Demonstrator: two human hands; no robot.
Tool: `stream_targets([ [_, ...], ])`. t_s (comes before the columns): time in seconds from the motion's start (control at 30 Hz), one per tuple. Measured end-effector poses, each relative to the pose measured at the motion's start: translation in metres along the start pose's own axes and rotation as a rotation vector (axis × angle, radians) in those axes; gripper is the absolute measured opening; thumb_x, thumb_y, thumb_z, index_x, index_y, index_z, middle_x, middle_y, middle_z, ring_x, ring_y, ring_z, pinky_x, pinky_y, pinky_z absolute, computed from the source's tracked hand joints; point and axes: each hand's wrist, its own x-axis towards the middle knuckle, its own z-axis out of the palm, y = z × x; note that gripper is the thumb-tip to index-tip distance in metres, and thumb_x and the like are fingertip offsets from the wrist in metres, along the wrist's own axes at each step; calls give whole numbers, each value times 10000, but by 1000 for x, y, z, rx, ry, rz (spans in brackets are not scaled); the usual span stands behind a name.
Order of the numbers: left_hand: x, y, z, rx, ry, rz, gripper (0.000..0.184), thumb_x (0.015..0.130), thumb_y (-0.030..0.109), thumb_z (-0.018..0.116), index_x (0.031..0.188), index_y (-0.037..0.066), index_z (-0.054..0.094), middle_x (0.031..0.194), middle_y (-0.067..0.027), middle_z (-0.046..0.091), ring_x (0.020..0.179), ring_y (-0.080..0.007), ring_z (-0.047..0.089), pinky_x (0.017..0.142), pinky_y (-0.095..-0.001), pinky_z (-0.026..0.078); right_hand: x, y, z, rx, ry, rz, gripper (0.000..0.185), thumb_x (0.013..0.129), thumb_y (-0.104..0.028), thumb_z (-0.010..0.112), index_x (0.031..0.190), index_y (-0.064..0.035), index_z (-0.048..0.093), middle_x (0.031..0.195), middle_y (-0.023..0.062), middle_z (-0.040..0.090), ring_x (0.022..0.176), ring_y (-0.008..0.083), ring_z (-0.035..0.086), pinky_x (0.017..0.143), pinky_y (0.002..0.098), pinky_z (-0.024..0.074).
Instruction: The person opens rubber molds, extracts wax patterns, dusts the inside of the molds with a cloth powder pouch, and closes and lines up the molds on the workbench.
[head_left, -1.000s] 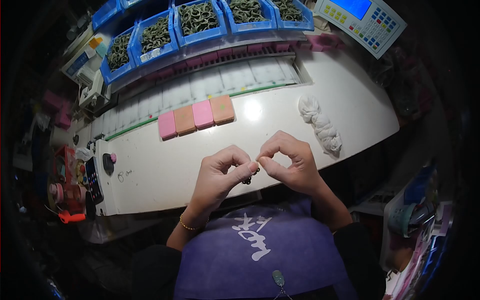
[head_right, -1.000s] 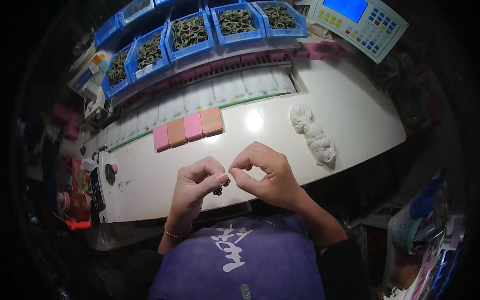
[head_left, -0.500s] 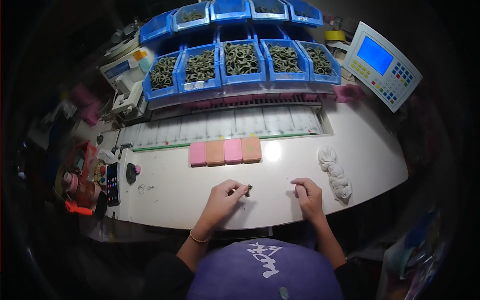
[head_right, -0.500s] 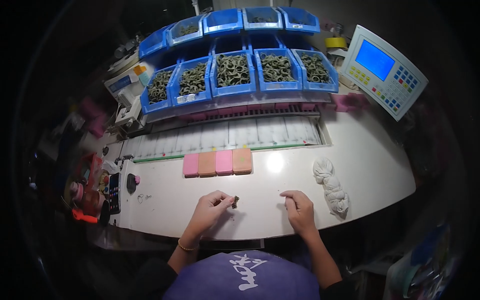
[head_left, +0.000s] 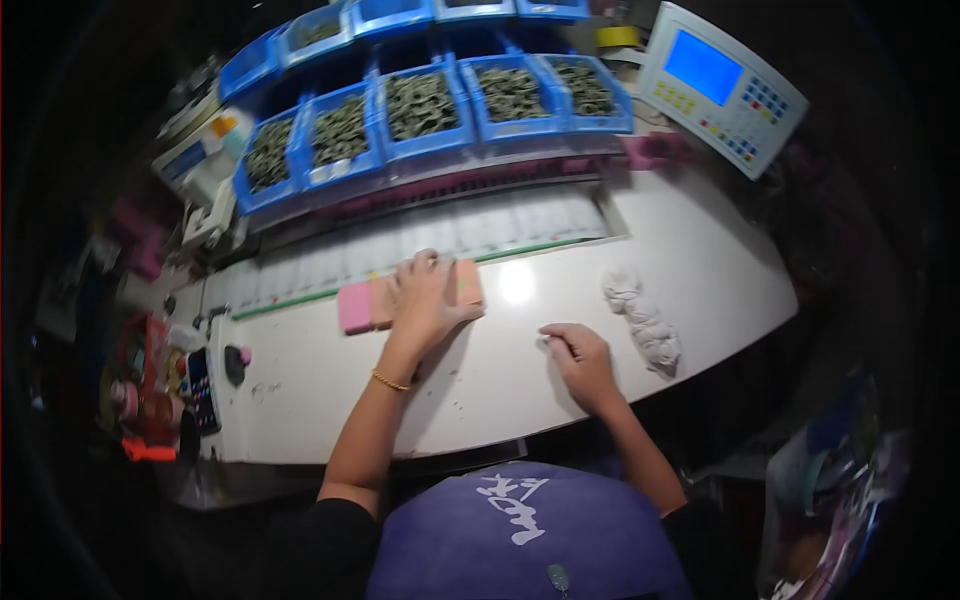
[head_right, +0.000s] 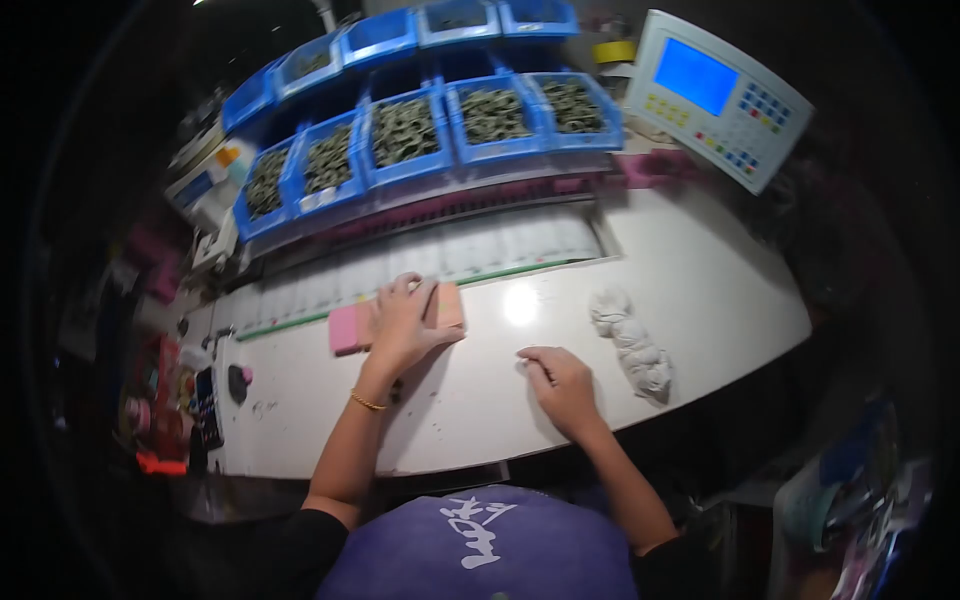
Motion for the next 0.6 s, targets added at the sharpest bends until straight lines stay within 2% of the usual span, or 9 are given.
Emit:
stream_targets([
  [0.17, -2, 14, 3, -125, -63, 118, 838, 518, 354, 924, 1274, 128, 639, 1301, -146, 503, 1241, -363, 410, 1072, -494, 316, -1, 0, 1, 157, 7, 121, 212, 961, -160, 642, 1088, -10, 720, 895, 114, 709, 743, 183, 640, 711, 301, 520],
  [0.23, -18, 26, 16, -282, 47, 284, 822, 528, 195, 925, 1289, 143, 619, 1292, -146, 504, 1101, -336, 522, 962, -453, 438, 4, -6, -1, 282, -23, 220, 250, 972, -202, 658, 1113, -3, 712, 874, 97, 699, 720, 144, 616, 694, 280, 509],
  [0.3, -39, 43, 26, -417, -50, 298, 793, 589, 86, 887, 1326, 165, 605, 1325, -137, 501, 996, -293, 593, 857, -415, 523, 8, -20, -6, 452, -230, 308, 315, 998, -202, 664, 1210, 29, 649, 899, 33, 676, 774, 87, 615, 708, 258, 516],
  [0.33, -51, 50, 30, -478, -59, 277, 800, 616, 57, 868, 1357, 165, 587, 1340, -133, 501, 983, -277, 607, 837, -397, 541, 4, -12, 8, 395, -118, 260, 265, 957, -228, 704, 1038, 22, 670, 822, 75, 658, 665, 148, 592, 653, 295, 492],
  [0.37, -60, 55, 33, -537, -65, 253, 807, 643, 29, 850, 1388, 165, 569, 1355, -128, 501, 970, -260, 621, 817, -379, 559, -3, -8, 13, 404, -134, 267, 265, 957, -228, 704, 1038, 22, 670, 822, 75, 658, 665, 148, 592, 653, 295, 492],
  [0.43, -69, 56, 42, -600, 75, 303, 804, 686, 126, 845, 1430, 168, 545, 1236, -128, 560, 916, -299, 592, 824, -422, 520, -10, -19, 14, 104, 27, -51, 238, 945, -207, 713, 986, 19, 647, 837, 94, 663, 689, 216, 631, 664, 336, 509],
  [0.47, -77, 55, 45, -627, 46, 176, 816, 688, 93, 847, 1439, 141, 530, 1244, -133, 570, 961, -282, 600, 850, -393, 535, -13, -23, 12, 74, 1, -154, 272, 943, -200, 710, 1084, 29, 663, 919, 135, 669, 742, 276, 650, 684, 363, 523],
  [0.57, -91, 60, 43, -610, 0, -45, 802, 691, 103, 862, 1423, 106, 536, 1182, -136, 612, 998, -262, 602, 898, -353, 542, -26, -28, 19, 130, 5, -214, 345, 973, -219, 681, 1201, 38, 654, 997, 150, 657, 773, 249, 650, 688, 342, 524],
  [0.6, -91, 61, 42, -585, 27, -10, 774, 694, 142, 857, 1403, 100, 548, 1112, -145, 610, 986, -285, 590, 864, -386, 531, -31, -33, 13, 205, -108, -58, 418, 995, -226, 654, 1316, 38, 605, 1092, 150, 622, 836, 210, 645, 713, 314, 523],
])
